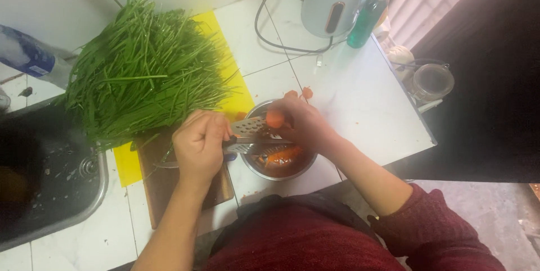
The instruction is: Grating a carrot into a metal bowl using a handheld grater.
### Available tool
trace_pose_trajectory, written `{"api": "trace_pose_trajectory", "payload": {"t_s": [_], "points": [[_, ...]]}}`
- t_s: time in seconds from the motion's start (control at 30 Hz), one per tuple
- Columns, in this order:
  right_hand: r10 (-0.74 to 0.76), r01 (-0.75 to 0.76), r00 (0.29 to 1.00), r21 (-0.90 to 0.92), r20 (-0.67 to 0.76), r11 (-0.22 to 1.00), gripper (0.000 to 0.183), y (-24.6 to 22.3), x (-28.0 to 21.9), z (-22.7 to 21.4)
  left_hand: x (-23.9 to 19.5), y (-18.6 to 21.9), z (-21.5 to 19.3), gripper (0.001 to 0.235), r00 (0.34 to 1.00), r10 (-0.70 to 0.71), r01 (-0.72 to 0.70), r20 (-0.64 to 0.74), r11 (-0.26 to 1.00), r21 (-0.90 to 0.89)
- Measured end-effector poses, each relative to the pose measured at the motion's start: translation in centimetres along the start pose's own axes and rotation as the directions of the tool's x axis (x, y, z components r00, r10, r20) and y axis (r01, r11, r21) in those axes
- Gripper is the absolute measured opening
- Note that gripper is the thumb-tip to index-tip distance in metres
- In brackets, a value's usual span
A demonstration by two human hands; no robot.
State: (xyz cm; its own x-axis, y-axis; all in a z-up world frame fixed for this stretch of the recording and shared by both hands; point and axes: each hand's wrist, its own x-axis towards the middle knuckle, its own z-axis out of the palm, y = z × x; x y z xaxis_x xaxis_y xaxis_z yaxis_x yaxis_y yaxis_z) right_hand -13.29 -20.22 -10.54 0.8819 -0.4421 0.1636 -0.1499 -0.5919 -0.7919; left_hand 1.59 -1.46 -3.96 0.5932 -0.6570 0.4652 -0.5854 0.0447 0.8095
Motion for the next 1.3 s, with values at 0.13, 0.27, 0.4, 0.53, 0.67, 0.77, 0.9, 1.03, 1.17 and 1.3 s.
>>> {"api": "trace_pose_trajectory", "payload": {"t_s": [0.13, 0.27, 0.4, 0.53, 0.67, 0.77, 0.9, 1.03, 1.17, 1.3], "points": [[0.017, -0.013, 0.999, -0.094, 0.038, 0.995, 0.045, 0.3, 0.3, 0.0, 0.0, 0.5, 0.0, 0.029, 1.000, 0.006, -0.005, 0.015, 1.000, -0.018], [-0.261, 0.248, 0.961, -0.136, -0.091, 0.959, 0.030, 0.6, 0.5, -0.8, 0.1, 1.2, 0.2, 0.028, 0.999, 0.015, -0.014, 0.052, 1.000, -0.006], [0.046, -0.046, 0.999, 0.164, 0.005, 0.985, 0.026, 0.3, 0.1, -2.0, 0.4, 2.8, 0.4, 0.027, 0.994, 0.064, -0.066, 0.089, 0.998, 0.020], [0.193, -0.182, 0.955, -0.069, 0.226, 0.981, 0.034, 0.9, 0.9, -3.2, 0.5, 3.3, 0.9, 0.030, 0.990, 0.117, -0.122, 0.080, 0.991, 0.062], [0.005, 0.030, 0.974, -0.150, 0.228, 0.988, 0.021, -0.8, 0.8, -3.8, 0.5, 3.0, 1.2, 0.030, 0.985, 0.151, -0.159, 0.085, 0.982, 0.104], [0.038, -0.033, 0.998, -0.093, 0.049, 0.995, 0.022, -3.7, 0.8, -4.4, 0.5, 2.9, 1.0, 0.030, 0.987, 0.141, -0.151, 0.080, 0.980, 0.133], [-0.188, 0.141, 0.975, -0.321, -0.118, 0.936, 0.035, -5.1, 1.0, -4.0, 0.3, 3.7, 1.4, 0.030, 0.980, 0.184, -0.193, 0.077, 0.972, 0.135], [-0.087, 0.060, 0.995, -0.388, -0.050, 0.920, 0.032, -6.4, 1.5, -3.8, 0.1, 4.4, 1.9, 0.031, 0.980, 0.178, -0.191, 0.086, 0.964, 0.186], [-0.075, 0.075, 0.997, -0.485, 0.020, 0.872, 0.025, -7.3, 1.8, -4.0, 0.0, 4.7, 1.8, 0.027, 0.974, 0.209, -0.222, 0.083, 0.952, 0.212], [-0.129, 0.080, 0.991, -0.627, -0.032, 0.775, 0.021, -8.3, 1.7, -3.3, 0.1, 4.5, 2.2, 0.022, 0.967, 0.244, -0.255, 0.079, 0.944, 0.207]]}}
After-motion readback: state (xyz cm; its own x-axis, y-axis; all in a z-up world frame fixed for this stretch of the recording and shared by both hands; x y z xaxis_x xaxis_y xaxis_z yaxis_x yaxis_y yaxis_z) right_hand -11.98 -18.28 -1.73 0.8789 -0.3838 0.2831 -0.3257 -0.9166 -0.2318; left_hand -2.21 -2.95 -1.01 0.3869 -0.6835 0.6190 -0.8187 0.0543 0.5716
